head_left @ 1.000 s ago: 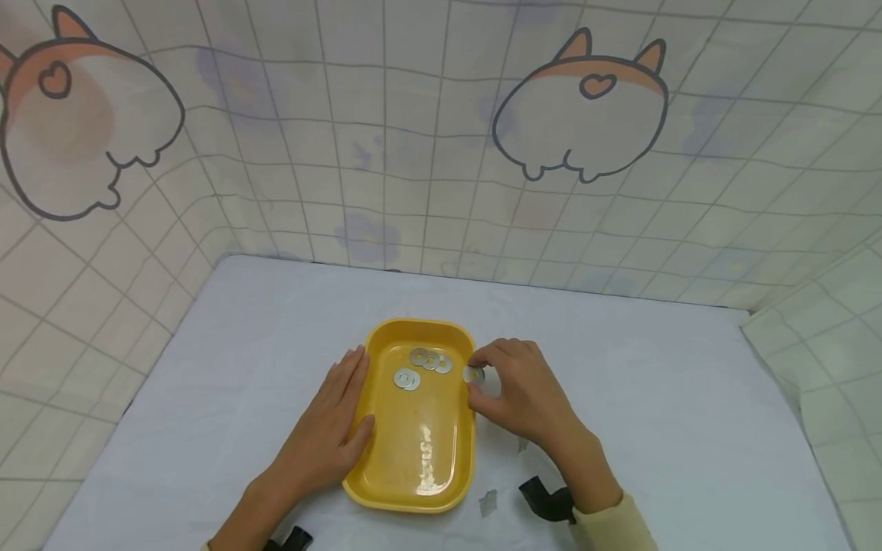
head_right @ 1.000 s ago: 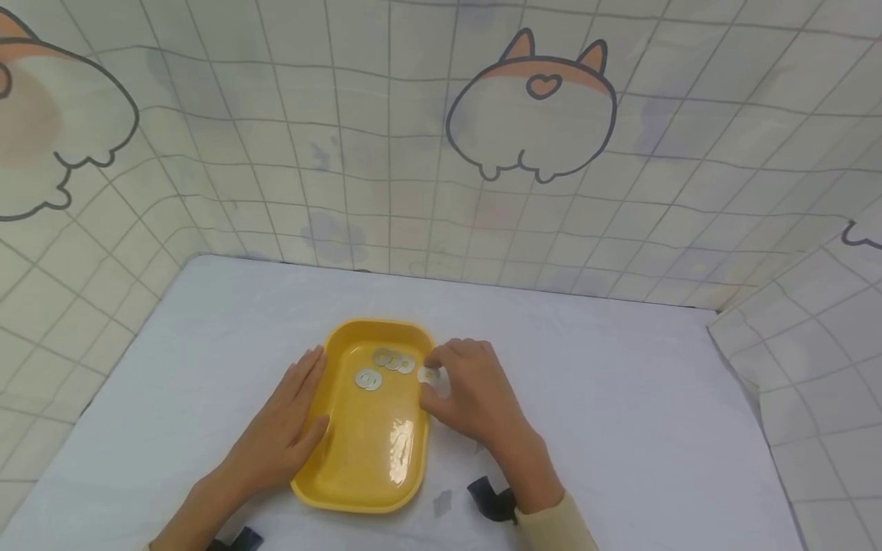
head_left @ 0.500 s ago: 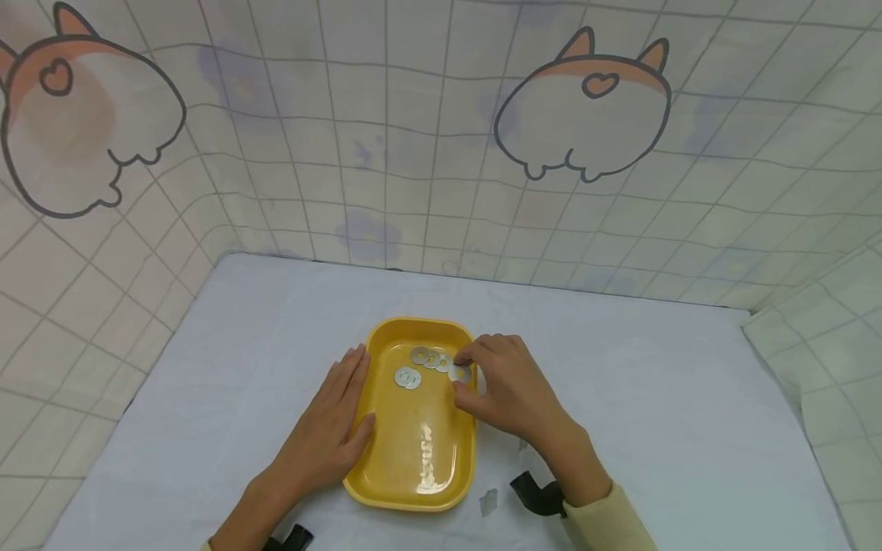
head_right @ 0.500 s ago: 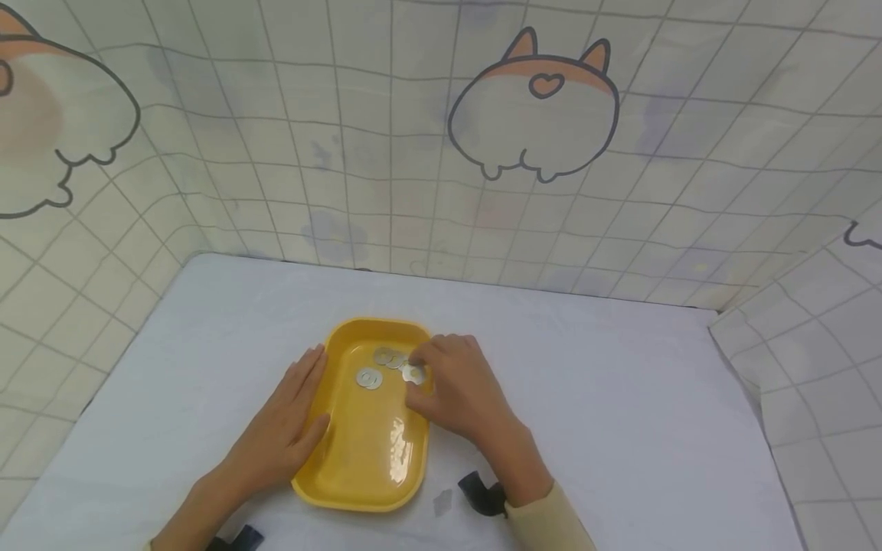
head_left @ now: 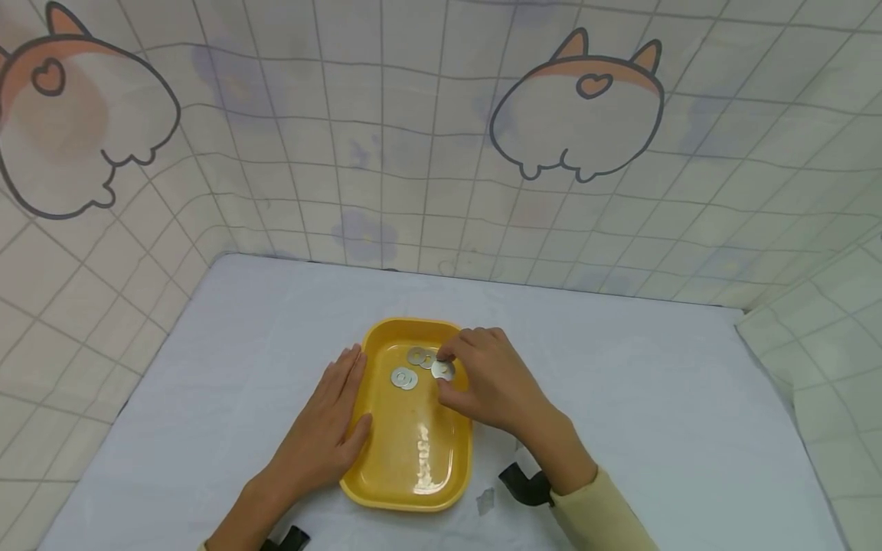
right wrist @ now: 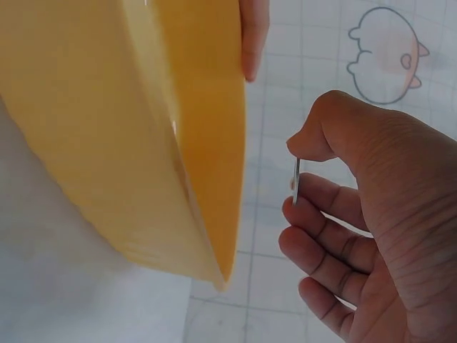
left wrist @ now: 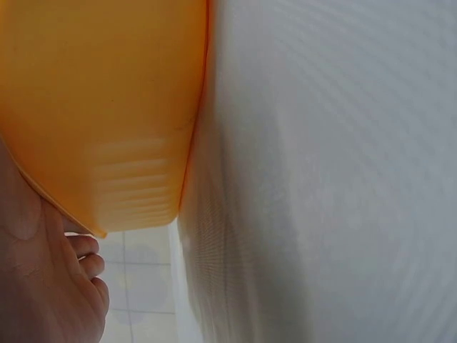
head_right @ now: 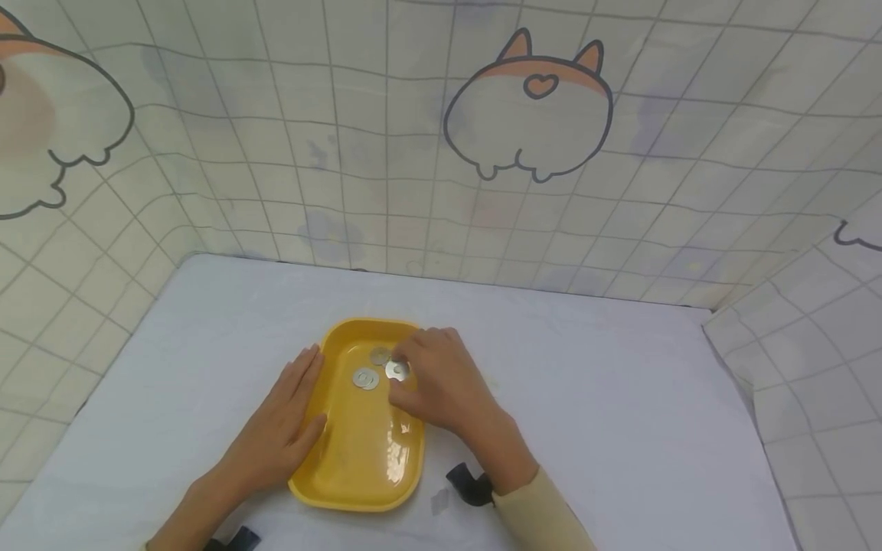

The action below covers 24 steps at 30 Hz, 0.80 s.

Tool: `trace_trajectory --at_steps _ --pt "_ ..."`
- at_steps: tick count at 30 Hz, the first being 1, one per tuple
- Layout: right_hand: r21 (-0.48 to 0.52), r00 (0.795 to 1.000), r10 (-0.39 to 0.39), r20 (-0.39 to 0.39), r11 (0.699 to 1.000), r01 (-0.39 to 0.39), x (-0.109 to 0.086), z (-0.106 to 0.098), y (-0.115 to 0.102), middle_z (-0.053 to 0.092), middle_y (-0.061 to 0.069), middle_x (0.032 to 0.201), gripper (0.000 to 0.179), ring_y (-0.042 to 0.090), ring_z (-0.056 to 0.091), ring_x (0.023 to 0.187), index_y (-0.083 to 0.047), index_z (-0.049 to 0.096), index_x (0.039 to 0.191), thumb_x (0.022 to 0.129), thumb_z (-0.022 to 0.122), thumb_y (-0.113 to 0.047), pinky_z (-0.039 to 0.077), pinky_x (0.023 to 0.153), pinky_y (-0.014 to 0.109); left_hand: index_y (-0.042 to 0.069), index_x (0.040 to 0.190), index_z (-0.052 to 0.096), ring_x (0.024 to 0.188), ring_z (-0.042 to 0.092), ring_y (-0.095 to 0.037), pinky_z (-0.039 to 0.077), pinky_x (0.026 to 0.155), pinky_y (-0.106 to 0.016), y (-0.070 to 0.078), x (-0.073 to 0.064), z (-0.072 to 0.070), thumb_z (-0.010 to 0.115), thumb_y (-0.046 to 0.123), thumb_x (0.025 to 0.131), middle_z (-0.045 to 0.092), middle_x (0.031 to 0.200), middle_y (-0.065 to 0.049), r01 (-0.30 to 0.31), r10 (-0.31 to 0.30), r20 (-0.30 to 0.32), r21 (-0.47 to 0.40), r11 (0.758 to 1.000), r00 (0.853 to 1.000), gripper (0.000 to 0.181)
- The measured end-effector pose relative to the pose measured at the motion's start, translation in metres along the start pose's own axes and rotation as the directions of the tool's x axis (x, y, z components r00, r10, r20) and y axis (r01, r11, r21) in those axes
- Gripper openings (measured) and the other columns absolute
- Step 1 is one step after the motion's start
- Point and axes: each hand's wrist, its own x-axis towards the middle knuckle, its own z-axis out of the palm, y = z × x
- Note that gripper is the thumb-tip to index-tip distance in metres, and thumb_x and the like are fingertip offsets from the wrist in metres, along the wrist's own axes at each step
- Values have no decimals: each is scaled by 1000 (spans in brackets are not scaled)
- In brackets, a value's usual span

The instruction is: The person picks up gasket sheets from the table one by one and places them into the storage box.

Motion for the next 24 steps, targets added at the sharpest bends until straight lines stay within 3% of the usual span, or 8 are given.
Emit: trace_trajectory --at_steps 13,24 --pt "-2 1000 13 7 1000 -13 1 -1 -4 73 -3 96 22 18 65 93 -14 75 100 86 79 -31 53 101 41 1 168 19 164 23 -37 -5 137 -24 1 0 -1 58 23 102 23 177 -16 -27 27 -37 4 1000 999 80" --pt "-5 1000 20 10 1000 -20 2 0 -2 72 -4 96 23 18 65 94 -14 75 101 86 80 -32 53 102 41 3 169 18 165 22 -33 7 139 -32 1 0 -1 58 24 102 23 176 -16 -6 6 -25 -1 1000 1000 82"
